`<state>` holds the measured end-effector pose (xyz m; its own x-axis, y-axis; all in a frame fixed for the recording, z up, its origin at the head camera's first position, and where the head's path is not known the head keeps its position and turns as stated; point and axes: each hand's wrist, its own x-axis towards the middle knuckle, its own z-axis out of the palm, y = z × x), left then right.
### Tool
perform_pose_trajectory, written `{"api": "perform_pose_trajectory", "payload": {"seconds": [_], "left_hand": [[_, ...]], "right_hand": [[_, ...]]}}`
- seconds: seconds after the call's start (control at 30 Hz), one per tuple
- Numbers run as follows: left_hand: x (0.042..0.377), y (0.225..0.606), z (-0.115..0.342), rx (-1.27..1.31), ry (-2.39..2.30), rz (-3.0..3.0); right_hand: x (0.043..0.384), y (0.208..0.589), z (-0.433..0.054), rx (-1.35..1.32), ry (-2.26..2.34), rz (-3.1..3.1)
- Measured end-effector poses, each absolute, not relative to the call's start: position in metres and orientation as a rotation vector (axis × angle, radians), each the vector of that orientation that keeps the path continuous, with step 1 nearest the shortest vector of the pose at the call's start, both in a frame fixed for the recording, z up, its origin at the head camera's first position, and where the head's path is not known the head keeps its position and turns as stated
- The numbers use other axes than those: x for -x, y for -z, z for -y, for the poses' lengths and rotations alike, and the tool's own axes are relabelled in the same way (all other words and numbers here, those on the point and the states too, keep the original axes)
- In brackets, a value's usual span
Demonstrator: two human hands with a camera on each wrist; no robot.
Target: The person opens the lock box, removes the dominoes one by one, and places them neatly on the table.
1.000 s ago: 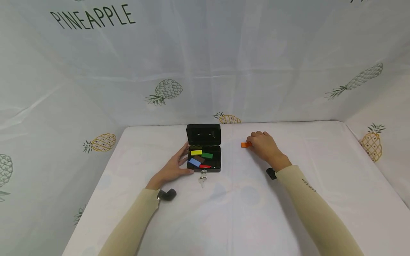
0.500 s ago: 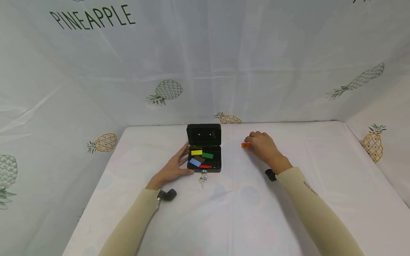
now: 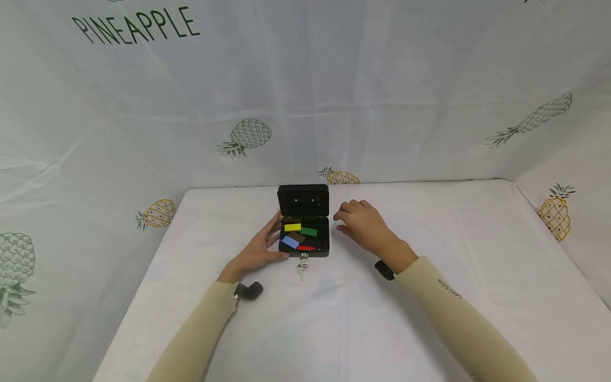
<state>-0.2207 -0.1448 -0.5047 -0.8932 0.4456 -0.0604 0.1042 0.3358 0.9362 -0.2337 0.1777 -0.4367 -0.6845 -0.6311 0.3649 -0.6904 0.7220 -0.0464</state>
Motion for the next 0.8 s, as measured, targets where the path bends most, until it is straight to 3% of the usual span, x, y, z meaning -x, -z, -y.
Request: {"api": "perform_pose_trajectory", "payload": {"seconds": [0.8], "left_hand": [[0.221,0.505,0.146,-0.507,-1.598,-2.273]], "right_hand": [[0.230,0.450,-0.114,-1.317,-0.100,2.684]]}}
